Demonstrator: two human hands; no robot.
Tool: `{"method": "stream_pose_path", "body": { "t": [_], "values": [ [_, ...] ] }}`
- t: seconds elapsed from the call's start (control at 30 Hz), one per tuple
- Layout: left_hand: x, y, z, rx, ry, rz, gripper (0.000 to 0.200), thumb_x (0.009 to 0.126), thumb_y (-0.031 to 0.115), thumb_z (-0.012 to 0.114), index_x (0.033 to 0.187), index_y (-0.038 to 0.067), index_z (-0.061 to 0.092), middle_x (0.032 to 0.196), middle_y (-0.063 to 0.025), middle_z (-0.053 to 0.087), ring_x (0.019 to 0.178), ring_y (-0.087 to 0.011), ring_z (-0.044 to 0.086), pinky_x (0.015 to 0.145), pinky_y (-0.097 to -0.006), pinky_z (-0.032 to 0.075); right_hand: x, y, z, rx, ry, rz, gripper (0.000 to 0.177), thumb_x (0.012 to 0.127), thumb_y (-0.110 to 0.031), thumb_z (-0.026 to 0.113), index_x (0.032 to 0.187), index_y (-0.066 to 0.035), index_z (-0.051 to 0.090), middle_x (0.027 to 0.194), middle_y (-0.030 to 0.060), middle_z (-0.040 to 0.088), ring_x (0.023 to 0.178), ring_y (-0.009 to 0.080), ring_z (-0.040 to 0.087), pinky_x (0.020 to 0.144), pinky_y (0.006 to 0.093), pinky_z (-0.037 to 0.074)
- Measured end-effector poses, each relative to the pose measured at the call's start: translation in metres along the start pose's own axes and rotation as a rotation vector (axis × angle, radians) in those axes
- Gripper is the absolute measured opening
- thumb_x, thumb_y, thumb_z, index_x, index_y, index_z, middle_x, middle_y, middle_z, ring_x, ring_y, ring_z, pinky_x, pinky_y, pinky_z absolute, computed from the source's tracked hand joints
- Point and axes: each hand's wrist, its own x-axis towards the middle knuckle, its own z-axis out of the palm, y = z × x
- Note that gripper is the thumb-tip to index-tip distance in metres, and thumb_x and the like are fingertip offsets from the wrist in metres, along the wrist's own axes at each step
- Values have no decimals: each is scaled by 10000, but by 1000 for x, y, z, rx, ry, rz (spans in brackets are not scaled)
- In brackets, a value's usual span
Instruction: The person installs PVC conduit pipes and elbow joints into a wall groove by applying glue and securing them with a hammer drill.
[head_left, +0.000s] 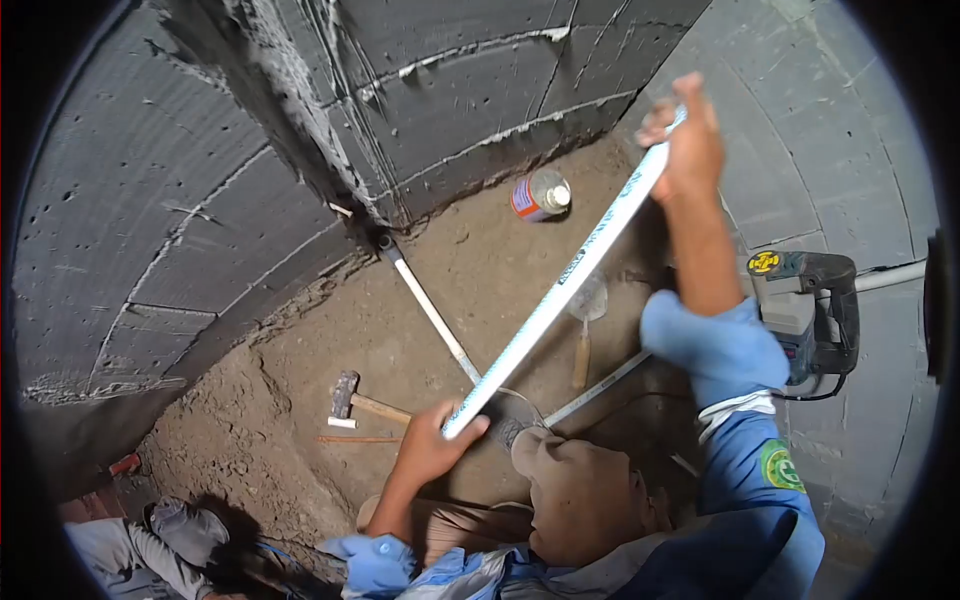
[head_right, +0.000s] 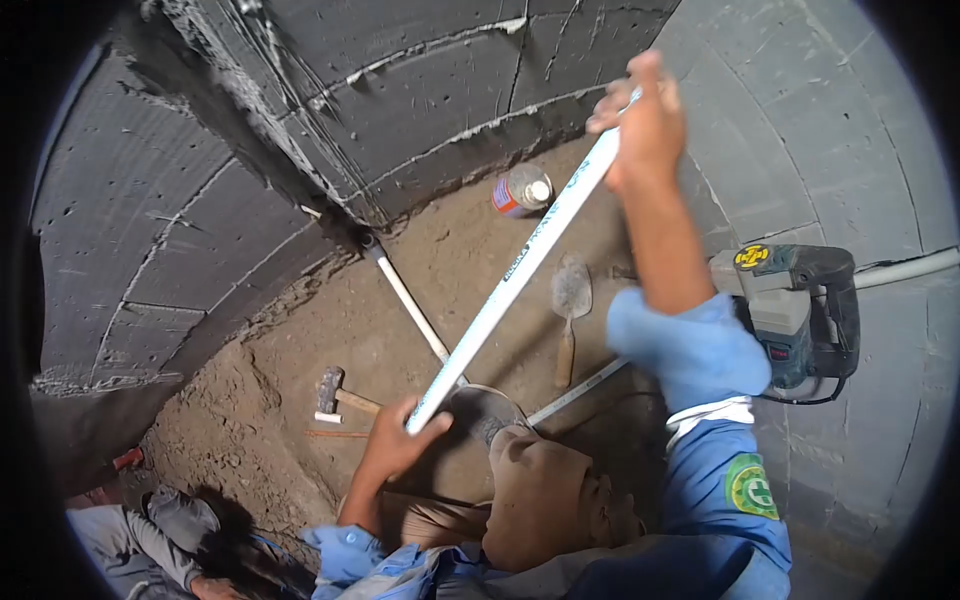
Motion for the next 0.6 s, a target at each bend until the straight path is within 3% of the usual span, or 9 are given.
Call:
{"method": "stream_pose_path", "body": {
  "t": [0.03,0.17,0.23,0.27,0.33,0.37,0.4,0.47,0.6],
  "values": [
    [12,25,7,39,90,68,417,866,393,750,1077,40,681,870,-201,702,818,-302,708,729,-388,529,2,22,-15,-103,-68,-30,408,988,-361,590,1229,-48,486,701,71,519,563,169,534,510,327,484],
    [41,42,15,183,134,162,501,886,498,685,1168,84,673,959,-241,694,914,-458,660,755,-479,531,23,61,-69,52,107,167,486,1008,-525,467,1123,-59,541,728,64,552,560,172,543,532,343,485],
    [38,49,-5,194,156,91,434,925,432,663,1170,74,681,918,-227,688,827,-417,671,728,-442,526,61,123,-127,-471,-9,172,657,992,-661,345,1160,-53,528,775,96,628,659,176,633,587,316,539],
    [37,42,-17,197,173,48,400,937,388,666,1174,66,681,879,-207,683,768,-383,670,705,-408,515,66,149,-138,-920,-86,283,631,1004,-627,348,1120,-61,602,700,75,619,560,153,604,491,293,511],
    [31,22,-40,340,258,170,383,940,365,666,1150,46,694,859,-198,678,740,-310,663,675,-380,506,34,187,-129,-1025,-241,306,584,1004,-575,389,998,-70,682,671,77,625,505,137,591,456,296,486],
    [26,7,-49,413,292,232,358,941,339,672,1105,21,702,811,-163,654,736,-226,654,641,-348,492,43,231,-148,-1298,-305,152,643,950,-649,445,1109,-68,670,964,236,700,933,372,692,804,472,529],
    [17,-4,-53,420,291,231,358,941,339,672,1105,21,702,811,-163,654,736,-226,654,641,-348,492,19,199,-107,-1519,-362,252,639,939,-641,474,1192,-79,644,1105,283,667,1097,422,632,937,508,479],
    [-6,-23,-54,205,247,20,333,926,305,690,1058,-1,692,847,-154,660,727,-297,637,697,-379,499,9,218,-102,-1585,-310,159,583,917,-573,579,1235,-86,619,1102,265,675,1076,413,640,916,498,493],
    [-32,-30,-35,-100,154,-259,334,978,283,638,1120,-18,666,782,5,605,736,-94,546,673,-276,459,8,216,-96,-1535,-364,141,511,888,-408,673,1283,-93,597,1171,229,647,1098,409,626,913,487,501]
  ]
}}
